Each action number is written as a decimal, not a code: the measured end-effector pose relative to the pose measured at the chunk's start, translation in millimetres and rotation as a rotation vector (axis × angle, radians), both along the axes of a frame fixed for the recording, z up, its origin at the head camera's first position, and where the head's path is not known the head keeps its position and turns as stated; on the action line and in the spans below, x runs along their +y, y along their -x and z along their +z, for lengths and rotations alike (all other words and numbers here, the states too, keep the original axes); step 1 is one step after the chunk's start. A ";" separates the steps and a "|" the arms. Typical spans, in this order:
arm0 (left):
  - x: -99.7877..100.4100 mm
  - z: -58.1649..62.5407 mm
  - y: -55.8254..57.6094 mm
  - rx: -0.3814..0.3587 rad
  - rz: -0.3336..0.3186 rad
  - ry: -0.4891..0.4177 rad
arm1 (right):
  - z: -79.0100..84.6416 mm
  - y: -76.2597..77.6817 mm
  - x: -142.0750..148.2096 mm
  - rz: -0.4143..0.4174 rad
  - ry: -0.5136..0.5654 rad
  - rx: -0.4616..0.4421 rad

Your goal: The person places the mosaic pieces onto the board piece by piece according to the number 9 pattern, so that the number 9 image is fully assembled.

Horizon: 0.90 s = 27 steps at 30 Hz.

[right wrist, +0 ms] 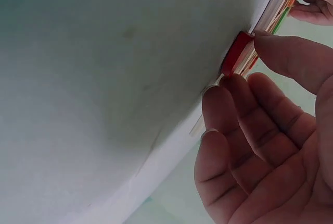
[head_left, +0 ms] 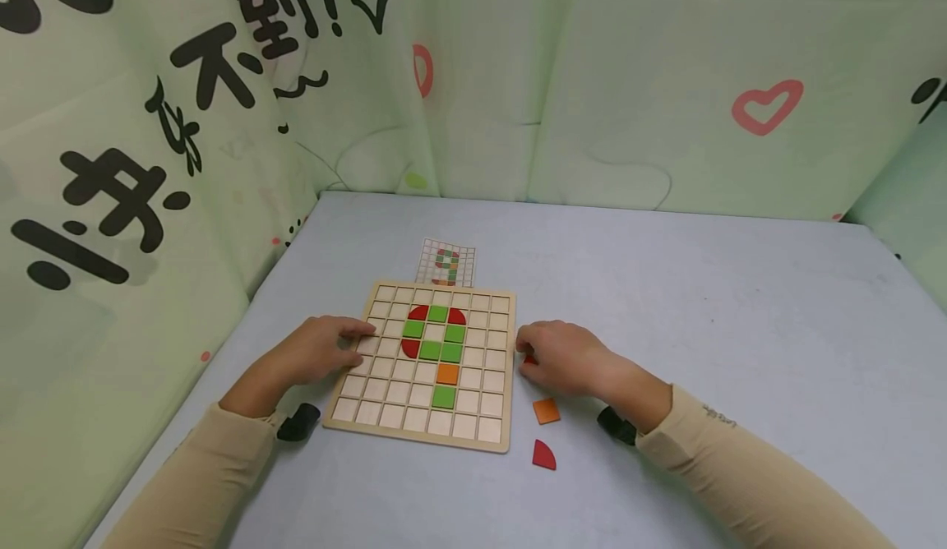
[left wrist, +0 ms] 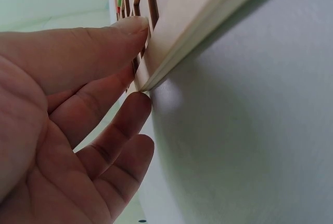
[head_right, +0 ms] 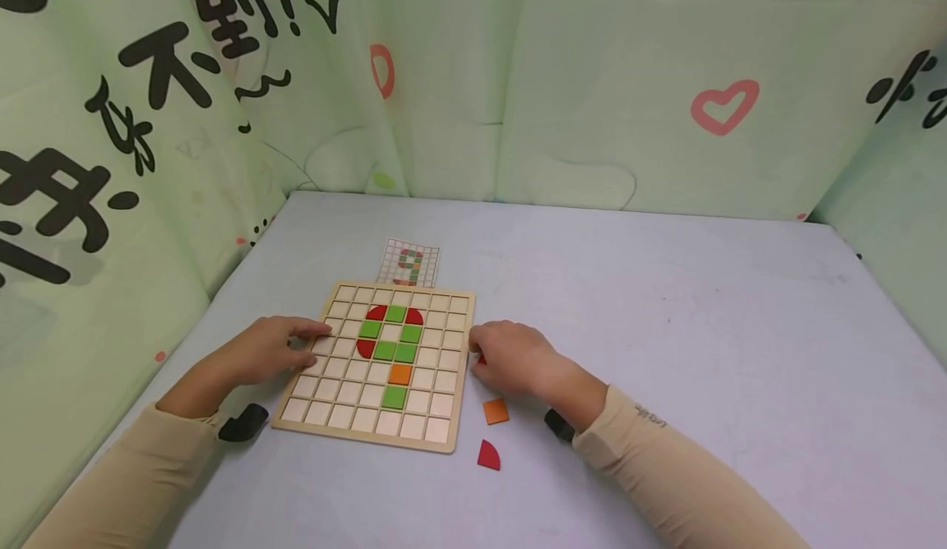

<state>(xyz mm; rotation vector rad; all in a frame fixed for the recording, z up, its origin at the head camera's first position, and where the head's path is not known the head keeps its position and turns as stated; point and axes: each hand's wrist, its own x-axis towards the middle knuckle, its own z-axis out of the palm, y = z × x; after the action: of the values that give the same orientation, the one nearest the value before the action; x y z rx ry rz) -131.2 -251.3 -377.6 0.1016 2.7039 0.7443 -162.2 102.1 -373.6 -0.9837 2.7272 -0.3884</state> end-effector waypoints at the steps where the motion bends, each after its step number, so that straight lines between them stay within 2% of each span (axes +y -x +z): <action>1: 0.1 0.1 0.0 -0.003 0.002 0.000 | 0.4 0.3 0.8 0.002 0.002 -0.002; 9: -0.2 0.1 0.2 -0.006 0.002 -0.004 | 1.1 3.9 5.1 0.069 0.041 -0.079; 13: -0.8 -0.5 0.2 -0.006 -0.003 -0.014 | -0.3 4.5 6.4 0.067 0.056 -0.109; 27: -1.5 -0.4 0.5 0.002 -0.013 -0.007 | 0.6 5.1 9.0 0.049 0.070 -0.115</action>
<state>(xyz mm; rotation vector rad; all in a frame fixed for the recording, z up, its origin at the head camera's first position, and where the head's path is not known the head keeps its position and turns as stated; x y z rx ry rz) -131.6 -252.9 -378.0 0.1221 2.7003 0.7506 -167.3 111.1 -373.0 -1.0106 2.5981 -0.5187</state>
